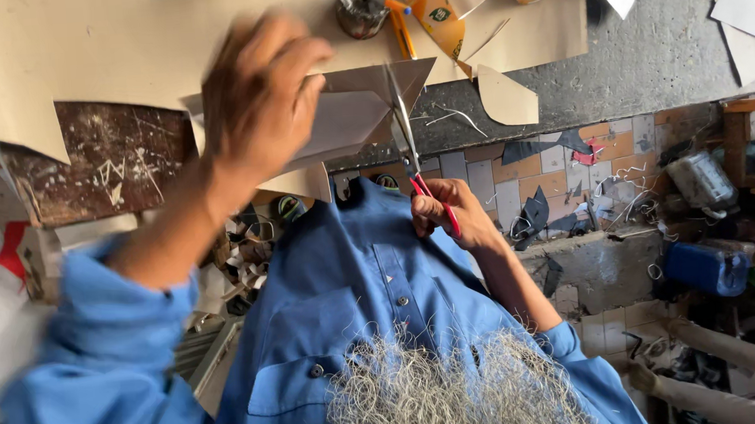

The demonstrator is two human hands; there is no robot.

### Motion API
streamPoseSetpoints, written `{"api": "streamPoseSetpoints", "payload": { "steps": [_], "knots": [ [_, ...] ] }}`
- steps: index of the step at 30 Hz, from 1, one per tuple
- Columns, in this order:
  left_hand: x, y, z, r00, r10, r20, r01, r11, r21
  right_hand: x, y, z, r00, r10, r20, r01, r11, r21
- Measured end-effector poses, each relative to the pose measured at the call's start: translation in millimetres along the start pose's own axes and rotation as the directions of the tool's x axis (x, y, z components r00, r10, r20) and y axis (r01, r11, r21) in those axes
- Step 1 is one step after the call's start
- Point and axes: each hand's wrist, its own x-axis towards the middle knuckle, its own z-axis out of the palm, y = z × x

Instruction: The person marks a piece of paper with a pencil and then cuts it with scissors. They repeat this process with additional sheets, aligning and trimming the paper into smaller pieces on a workbench.

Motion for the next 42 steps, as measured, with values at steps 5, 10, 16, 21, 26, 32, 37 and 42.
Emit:
{"api": "streamPoseSetpoints", "payload": {
  "steps": [5, 10, 16, 21, 26, 32, 37, 42],
  "knots": [
    [-72.3, 9.3, 75.9, 0.604, -0.122, 0.788, 0.794, 0.002, -0.608, 6.6, 6.9, 7.2, 0.996, -0.083, -0.011, 0.084, 0.982, 0.170],
    [-73.4, -4.3, 124.8, 0.829, -0.336, 0.448, 0.201, -0.569, -0.797, -2.6, 4.1, 6.5, 0.986, -0.158, 0.052, 0.147, 0.975, 0.168],
    [-78.0, -27.9, 121.6, 0.679, -0.668, 0.305, 0.251, -0.179, -0.951, 7.4, 10.4, 13.8, 0.991, -0.132, 0.019, 0.130, 0.989, 0.074],
    [-85.1, -33.0, 124.7, 0.730, -0.670, 0.135, 0.279, 0.112, -0.954, 7.1, 18.5, 24.5, 0.999, -0.041, -0.009, 0.041, 0.999, -0.014],
    [-60.0, -13.9, 100.3, 0.818, -0.570, 0.077, 0.250, 0.233, -0.940, 0.7, 6.9, 36.4, 0.993, -0.122, 0.005, 0.122, 0.992, -0.023],
    [-30.9, 10.7, 86.0, 0.819, -0.523, 0.237, 0.423, 0.272, -0.864, -13.4, 7.7, 24.4, 0.983, -0.136, -0.125, 0.120, 0.984, -0.131],
    [-11.0, 24.5, 103.7, 0.858, -0.451, 0.245, 0.338, 0.137, -0.931, -21.1, 15.1, 9.5, 0.975, -0.104, -0.198, 0.081, 0.989, -0.121],
    [2.2, 43.2, 107.1, 0.850, -0.453, 0.269, 0.344, 0.090, -0.935, -20.8, 23.9, 1.7, 0.955, -0.280, -0.101, 0.289, 0.953, 0.090]
  ]
}}
